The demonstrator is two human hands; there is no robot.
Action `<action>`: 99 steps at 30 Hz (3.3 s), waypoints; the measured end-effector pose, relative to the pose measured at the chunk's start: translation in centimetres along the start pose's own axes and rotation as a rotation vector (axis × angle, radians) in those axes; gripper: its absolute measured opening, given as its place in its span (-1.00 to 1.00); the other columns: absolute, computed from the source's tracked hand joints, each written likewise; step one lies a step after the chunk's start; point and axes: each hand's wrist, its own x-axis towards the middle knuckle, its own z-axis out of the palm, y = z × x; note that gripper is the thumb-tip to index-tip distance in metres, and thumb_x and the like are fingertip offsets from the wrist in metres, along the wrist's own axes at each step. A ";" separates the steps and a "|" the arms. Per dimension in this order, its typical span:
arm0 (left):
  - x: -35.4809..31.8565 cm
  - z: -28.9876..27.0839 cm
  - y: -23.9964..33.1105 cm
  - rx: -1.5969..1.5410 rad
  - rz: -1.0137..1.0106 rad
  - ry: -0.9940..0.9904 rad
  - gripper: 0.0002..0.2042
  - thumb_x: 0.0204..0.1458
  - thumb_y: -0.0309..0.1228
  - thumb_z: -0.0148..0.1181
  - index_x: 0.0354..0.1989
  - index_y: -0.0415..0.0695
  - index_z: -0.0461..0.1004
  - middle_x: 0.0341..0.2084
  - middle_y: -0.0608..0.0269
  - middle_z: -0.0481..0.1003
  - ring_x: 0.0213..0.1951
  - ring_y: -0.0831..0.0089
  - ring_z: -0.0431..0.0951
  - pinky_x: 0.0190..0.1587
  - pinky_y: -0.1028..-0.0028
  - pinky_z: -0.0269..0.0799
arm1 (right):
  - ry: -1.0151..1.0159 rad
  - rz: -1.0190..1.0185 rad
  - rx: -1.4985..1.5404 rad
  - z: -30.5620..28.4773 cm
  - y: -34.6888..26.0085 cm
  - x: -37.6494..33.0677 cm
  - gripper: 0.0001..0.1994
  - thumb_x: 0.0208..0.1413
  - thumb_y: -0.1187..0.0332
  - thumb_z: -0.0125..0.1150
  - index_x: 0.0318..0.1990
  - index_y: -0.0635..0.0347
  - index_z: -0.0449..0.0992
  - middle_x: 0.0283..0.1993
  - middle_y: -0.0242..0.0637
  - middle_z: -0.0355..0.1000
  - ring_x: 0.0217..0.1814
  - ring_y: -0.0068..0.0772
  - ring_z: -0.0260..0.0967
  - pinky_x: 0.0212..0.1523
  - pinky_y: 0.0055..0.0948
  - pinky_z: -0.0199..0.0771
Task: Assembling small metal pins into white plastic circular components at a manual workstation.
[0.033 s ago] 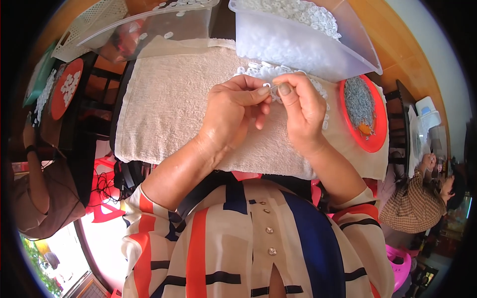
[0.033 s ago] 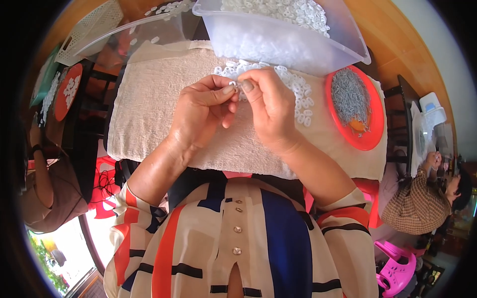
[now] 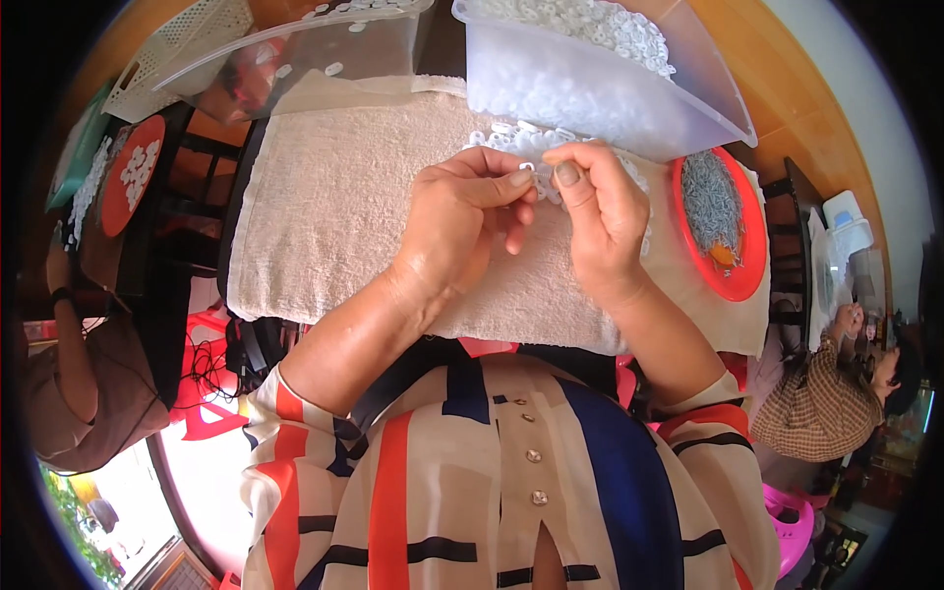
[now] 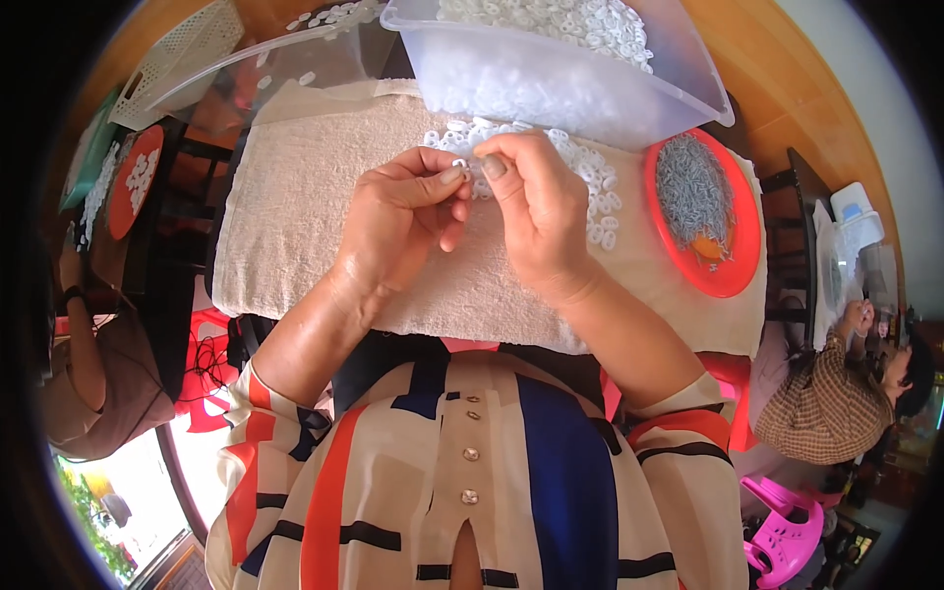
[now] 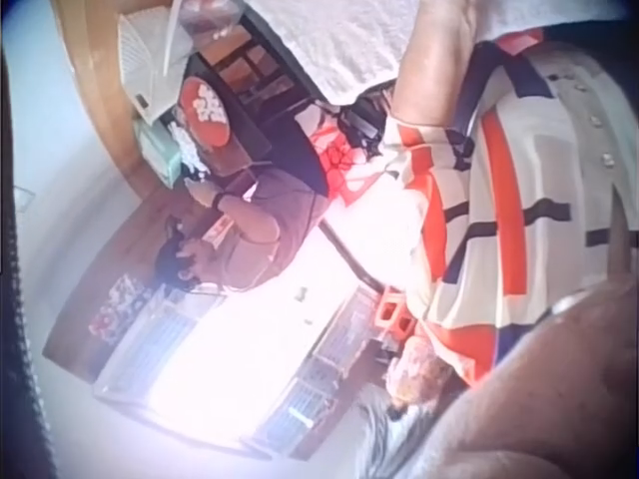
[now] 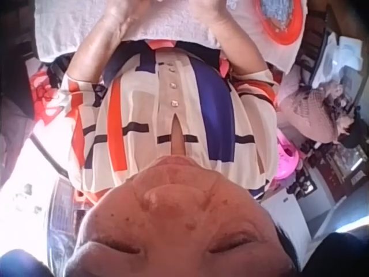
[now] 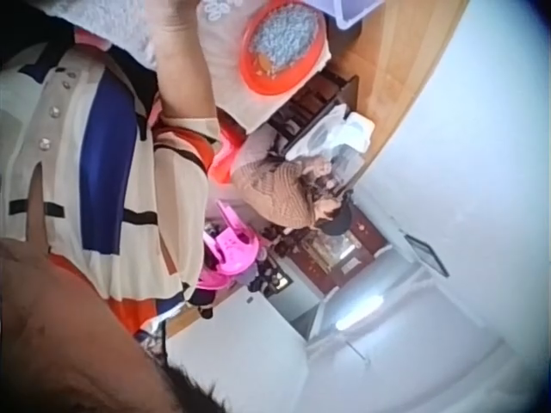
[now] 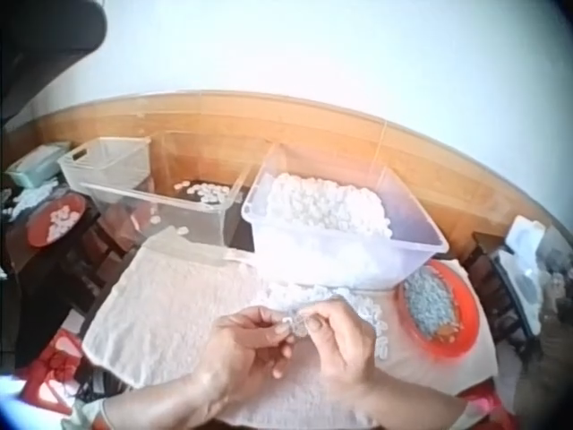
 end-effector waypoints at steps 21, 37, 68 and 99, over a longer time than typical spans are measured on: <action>0.9 -2.3 1.2 -0.047 0.234 0.148 -0.91 0.15 -0.54 0.08 -0.29 -0.34 0.39 -0.47 0.09 0.49 -0.52 0.38 0.48 -0.51 0.46 0.38 | -0.375 -0.396 -0.561 -1.1 1.2 0.7 -0.86 -0.21 0.60 0.21 -0.45 0.14 0.51 -0.41 -0.34 0.31 -0.31 -0.22 0.36 -0.30 -0.29 0.38; 0.5 -1.4 1.1 0.062 0.151 0.070 -0.90 0.10 -0.57 0.12 -0.27 -0.36 0.41 -0.49 0.10 0.48 -0.54 0.41 0.48 -0.54 0.50 0.35 | -0.411 -0.413 -0.749 -0.4 1.1 0.3 -0.94 -0.09 0.47 0.10 -0.44 0.16 0.50 -0.35 -0.29 0.30 -0.19 -0.23 0.32 -0.18 -0.27 0.26; 0.2 -1.1 1.3 0.102 0.158 0.110 -0.91 0.11 -0.55 0.11 -0.27 -0.33 0.42 -0.49 0.14 0.47 -0.53 0.44 0.47 -0.55 0.52 0.33 | -0.391 -0.420 -0.647 -0.6 1.1 0.5 -0.83 -0.15 0.53 0.19 -0.37 0.05 0.59 -0.40 -0.37 0.28 -0.26 -0.28 0.32 -0.21 -0.28 0.26; -0.2 0.4 0.9 0.181 0.086 -0.047 -0.91 0.07 -0.58 0.16 -0.31 -0.36 0.47 -0.51 0.11 0.51 -0.57 0.47 0.49 -0.60 0.54 0.36 | -0.151 0.416 0.618 -1.7 0.3 1.3 -0.93 0.18 0.50 0.13 -0.22 0.30 0.45 -0.27 -0.44 0.41 -0.22 -0.61 0.36 -0.16 -0.60 0.33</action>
